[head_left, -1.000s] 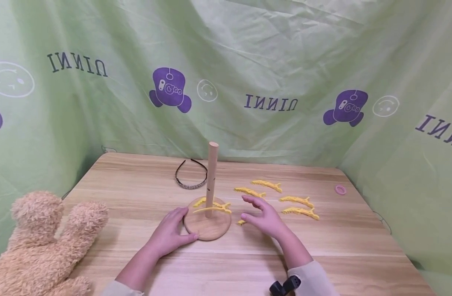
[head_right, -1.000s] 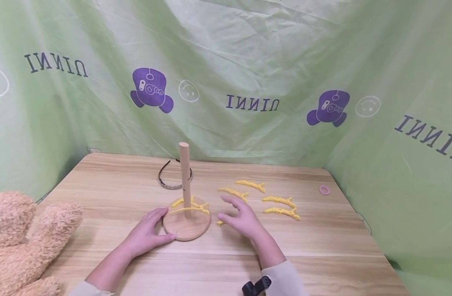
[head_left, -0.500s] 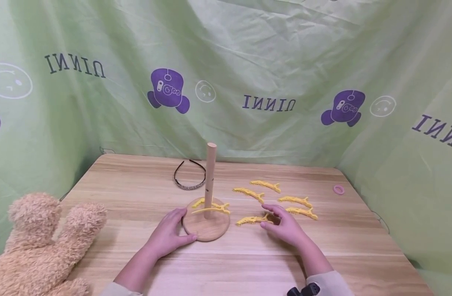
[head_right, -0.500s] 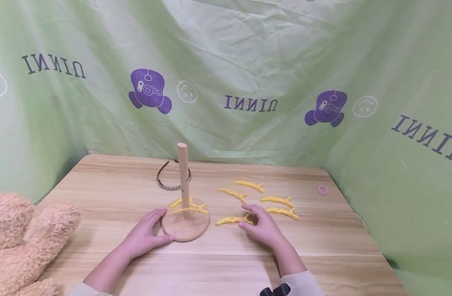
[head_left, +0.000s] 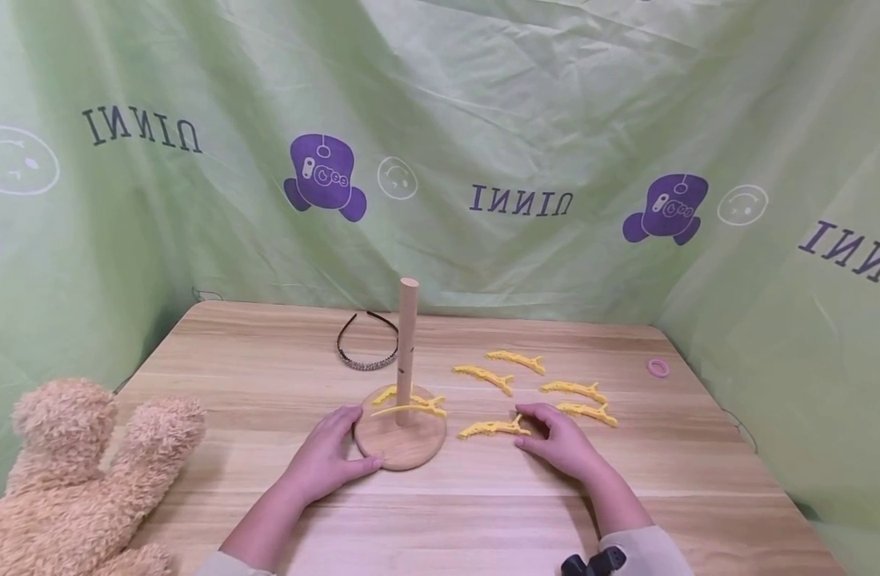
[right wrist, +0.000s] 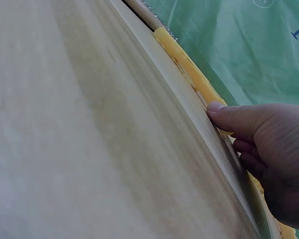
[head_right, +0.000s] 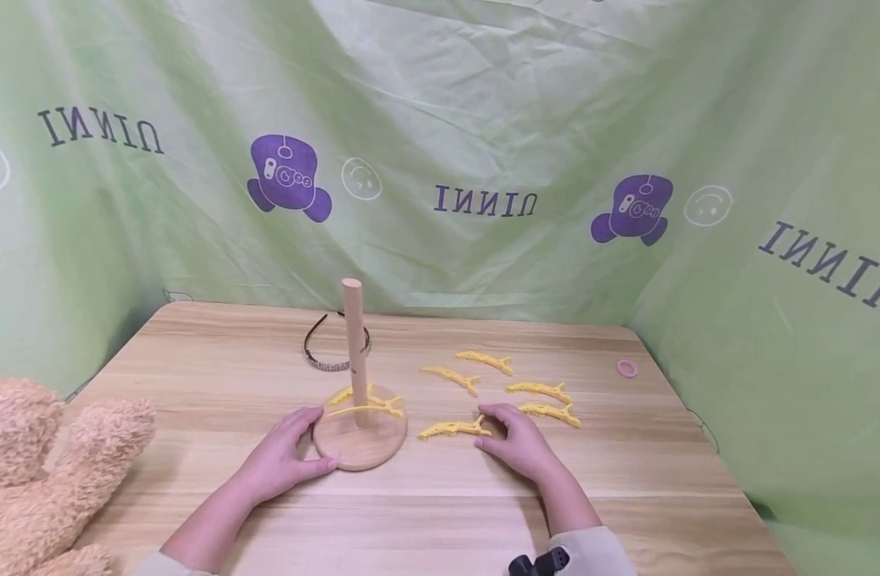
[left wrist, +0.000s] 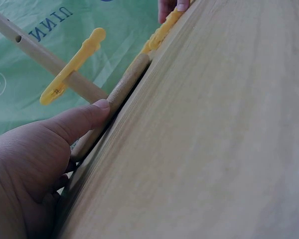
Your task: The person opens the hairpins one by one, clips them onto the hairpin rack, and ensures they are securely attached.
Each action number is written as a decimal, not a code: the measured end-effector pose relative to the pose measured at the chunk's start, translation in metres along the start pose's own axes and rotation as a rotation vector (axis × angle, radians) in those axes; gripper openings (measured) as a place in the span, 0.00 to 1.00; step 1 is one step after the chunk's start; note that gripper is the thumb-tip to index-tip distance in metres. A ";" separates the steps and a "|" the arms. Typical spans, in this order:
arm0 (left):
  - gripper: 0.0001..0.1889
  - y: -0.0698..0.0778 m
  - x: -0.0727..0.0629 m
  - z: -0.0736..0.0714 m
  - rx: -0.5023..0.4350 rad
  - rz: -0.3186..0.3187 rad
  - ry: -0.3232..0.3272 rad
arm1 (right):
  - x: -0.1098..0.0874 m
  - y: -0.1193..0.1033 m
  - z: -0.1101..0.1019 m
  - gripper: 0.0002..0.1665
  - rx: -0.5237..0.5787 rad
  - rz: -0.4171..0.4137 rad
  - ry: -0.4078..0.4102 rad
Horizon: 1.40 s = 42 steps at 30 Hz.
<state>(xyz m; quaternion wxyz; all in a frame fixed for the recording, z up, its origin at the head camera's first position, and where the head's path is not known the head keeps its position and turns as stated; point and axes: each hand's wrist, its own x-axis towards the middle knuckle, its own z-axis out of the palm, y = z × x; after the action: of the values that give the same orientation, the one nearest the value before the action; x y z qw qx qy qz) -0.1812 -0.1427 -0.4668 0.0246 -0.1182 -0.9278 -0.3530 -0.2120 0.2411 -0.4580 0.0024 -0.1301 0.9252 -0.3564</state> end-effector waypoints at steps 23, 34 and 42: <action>0.49 0.003 -0.002 -0.004 0.013 0.003 -0.006 | 0.002 0.002 0.003 0.23 -0.002 0.057 0.020; 0.49 0.003 -0.001 -0.003 0.018 0.010 0.004 | 0.002 -0.002 -0.001 0.25 0.176 0.109 0.117; 0.49 0.002 -0.001 -0.003 0.021 0.008 -0.003 | 0.002 -0.016 -0.010 0.27 0.262 0.146 0.191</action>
<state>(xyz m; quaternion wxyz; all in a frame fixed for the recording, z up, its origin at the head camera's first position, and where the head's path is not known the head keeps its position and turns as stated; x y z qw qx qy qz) -0.1800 -0.1431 -0.4637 0.0260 -0.1219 -0.9311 -0.3429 -0.2111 0.2362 -0.4398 -0.0429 -0.0267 0.8740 -0.4834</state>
